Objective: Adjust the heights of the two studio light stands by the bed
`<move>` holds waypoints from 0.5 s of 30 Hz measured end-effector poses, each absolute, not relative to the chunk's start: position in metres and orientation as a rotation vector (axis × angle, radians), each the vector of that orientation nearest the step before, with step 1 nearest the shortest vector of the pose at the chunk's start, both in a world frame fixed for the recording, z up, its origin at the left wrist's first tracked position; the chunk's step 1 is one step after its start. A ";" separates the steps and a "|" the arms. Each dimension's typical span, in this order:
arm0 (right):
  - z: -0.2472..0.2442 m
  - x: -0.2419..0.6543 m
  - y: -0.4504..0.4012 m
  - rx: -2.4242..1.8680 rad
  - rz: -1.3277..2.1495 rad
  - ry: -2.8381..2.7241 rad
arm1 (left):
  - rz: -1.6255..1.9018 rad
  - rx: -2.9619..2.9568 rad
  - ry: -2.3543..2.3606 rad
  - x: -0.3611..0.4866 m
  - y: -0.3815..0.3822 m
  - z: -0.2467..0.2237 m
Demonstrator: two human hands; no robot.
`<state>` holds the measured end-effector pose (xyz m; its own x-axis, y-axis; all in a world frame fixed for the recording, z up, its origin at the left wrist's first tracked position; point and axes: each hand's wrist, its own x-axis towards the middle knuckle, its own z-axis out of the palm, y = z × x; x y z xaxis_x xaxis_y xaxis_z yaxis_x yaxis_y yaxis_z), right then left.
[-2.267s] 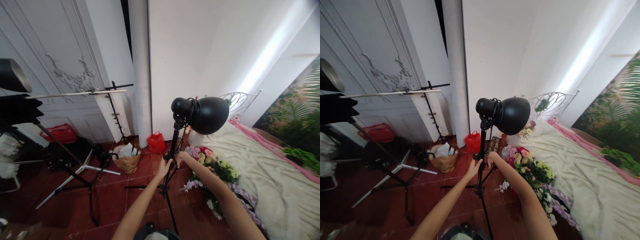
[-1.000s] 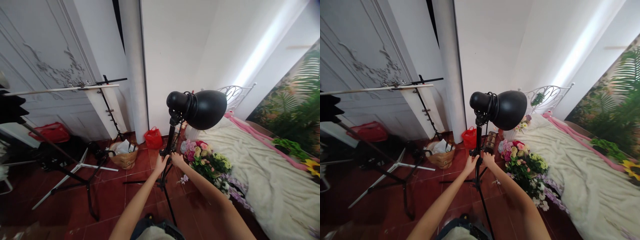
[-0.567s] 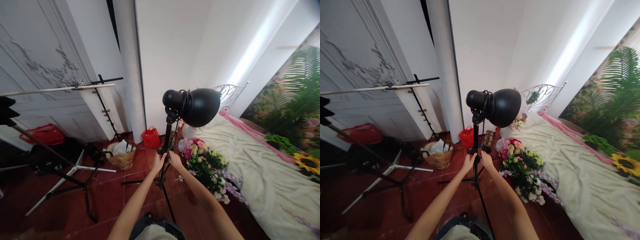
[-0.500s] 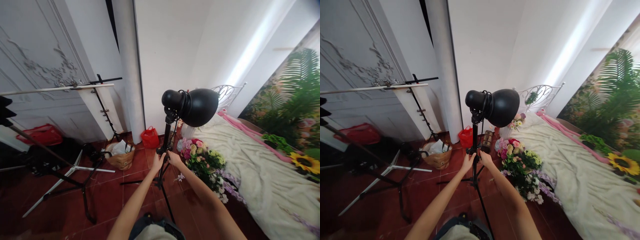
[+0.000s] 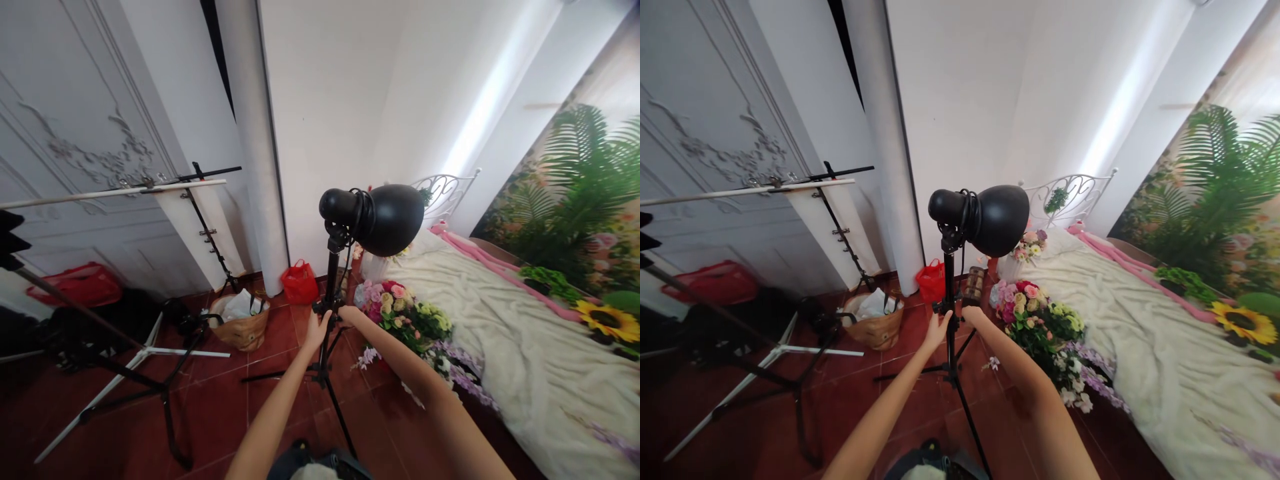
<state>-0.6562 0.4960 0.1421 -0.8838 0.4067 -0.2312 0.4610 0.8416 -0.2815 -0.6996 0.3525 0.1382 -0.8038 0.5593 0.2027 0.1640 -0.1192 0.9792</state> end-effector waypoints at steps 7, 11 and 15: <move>0.098 -0.607 0.450 0.756 -0.303 3.192 | 2.030 0.863 1.929 -0.703 0.357 0.124; 0.070 -0.590 0.429 0.790 -0.435 3.161 | 1.997 0.905 1.960 -0.704 0.354 0.130; 0.072 -0.578 0.429 0.785 -0.648 2.994 | 1.927 0.995 1.970 -0.709 0.344 0.141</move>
